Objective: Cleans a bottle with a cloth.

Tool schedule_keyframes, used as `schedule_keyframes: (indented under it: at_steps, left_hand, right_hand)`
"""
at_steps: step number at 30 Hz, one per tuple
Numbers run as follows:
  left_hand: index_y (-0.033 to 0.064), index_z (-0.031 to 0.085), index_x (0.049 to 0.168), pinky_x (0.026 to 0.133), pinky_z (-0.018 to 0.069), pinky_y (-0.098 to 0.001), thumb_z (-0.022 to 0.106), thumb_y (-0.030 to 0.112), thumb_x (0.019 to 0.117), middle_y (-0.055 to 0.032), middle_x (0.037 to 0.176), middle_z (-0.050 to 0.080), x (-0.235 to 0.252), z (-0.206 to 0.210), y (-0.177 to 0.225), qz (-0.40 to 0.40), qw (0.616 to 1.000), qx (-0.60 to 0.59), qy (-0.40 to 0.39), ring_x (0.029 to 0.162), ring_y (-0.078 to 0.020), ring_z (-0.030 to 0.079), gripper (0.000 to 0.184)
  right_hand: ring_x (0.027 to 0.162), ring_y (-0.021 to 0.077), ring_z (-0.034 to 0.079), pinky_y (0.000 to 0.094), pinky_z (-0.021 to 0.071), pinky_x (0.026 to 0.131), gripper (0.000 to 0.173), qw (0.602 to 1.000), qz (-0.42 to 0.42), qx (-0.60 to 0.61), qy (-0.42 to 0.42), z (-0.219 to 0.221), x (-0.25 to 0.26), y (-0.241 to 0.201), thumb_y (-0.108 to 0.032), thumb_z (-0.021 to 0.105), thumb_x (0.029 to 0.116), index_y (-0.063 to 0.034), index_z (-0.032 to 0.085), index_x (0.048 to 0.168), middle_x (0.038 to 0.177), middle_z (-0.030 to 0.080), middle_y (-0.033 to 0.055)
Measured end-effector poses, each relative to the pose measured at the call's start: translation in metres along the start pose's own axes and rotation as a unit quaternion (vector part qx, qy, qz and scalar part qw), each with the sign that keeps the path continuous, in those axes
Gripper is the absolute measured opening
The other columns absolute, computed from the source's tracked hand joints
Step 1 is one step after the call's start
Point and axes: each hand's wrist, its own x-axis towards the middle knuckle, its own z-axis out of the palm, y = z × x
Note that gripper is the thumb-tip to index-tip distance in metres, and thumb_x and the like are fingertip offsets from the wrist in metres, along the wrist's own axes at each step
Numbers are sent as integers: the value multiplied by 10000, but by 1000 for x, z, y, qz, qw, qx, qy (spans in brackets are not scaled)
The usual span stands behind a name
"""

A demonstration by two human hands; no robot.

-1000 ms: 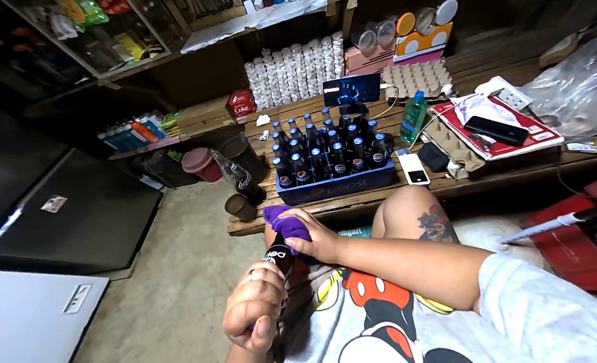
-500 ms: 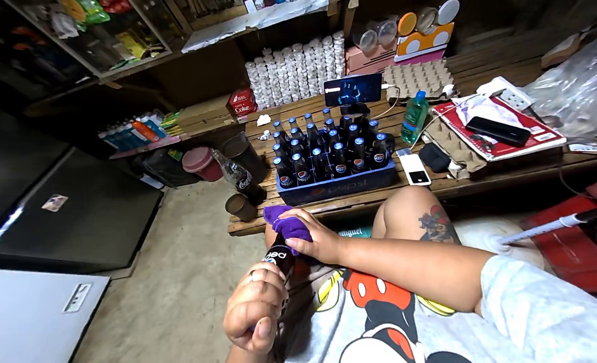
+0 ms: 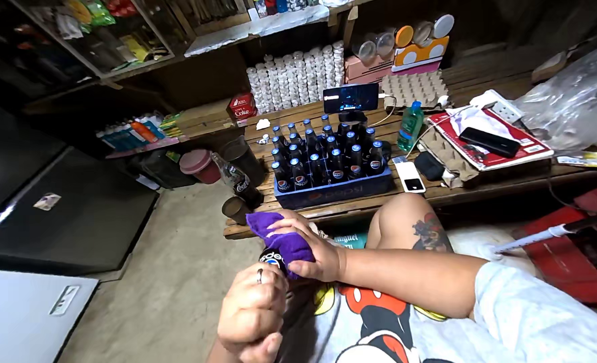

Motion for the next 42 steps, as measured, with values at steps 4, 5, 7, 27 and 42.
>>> schedule_keyframes:
  at_steps: [4, 5, 7, 27, 42]
  left_hand:
    - [159, 536, 751, 748, 558, -292, 488, 416, 1063, 17, 672, 568, -4, -3, -19, -6, 997, -77, 6, 692, -120, 620, 406]
    - [156, 547, 764, 762, 562, -289, 489, 409, 1064, 19, 689, 584, -4, -3, -19, -11, 998, -67, 8, 710, -113, 630, 396]
    - [163, 594, 846, 830, 564, -293, 489, 392, 1067, 36, 773, 637, -5, -1, -17, -43, 998, -21, 37, 784, -93, 658, 335]
    - [147, 611, 829, 795, 546, -263, 471, 423, 1070, 37, 735, 629, -6, -3, -14, -48, 993, -99, 53, 746, -88, 645, 393]
    - [261, 723, 1077, 865, 587, -253, 472, 404, 1079, 112, 954, 725, -2, 5, -5, -147, 968, -9, 204, 905, -62, 704, 288]
  right_hand:
    - [1382, 330, 470, 482, 357, 1183, 783, 998, -57, -1, -5, -1, 0, 0, -683, 446, 964, 3, 590, 1314, 1390, 566, 223]
    - [1382, 337, 469, 483, 354, 1187, 777, 998, -60, 0, -6, -1, 0, 0, -673, 462, 963, 6, 588, 1319, 1392, 563, 229]
    - [1393, 349, 458, 488, 346, 1193, 776, 998, -58, -3, 2, 0, -1, 0, -658, 486, 962, 20, 575, 1329, 1402, 553, 243]
    - [1403, 418, 434, 489, 392, 1170, 962, 987, -106, -121, 1, 8, -4, -16, -436, 883, 725, -43, 424, 1473, 1469, 440, 324]
    - [1334, 345, 524, 442, 448, 1136, 833, 991, -45, -122, -1, 5, 0, -3, -306, 900, 742, 28, 513, 1400, 1373, 553, 265]
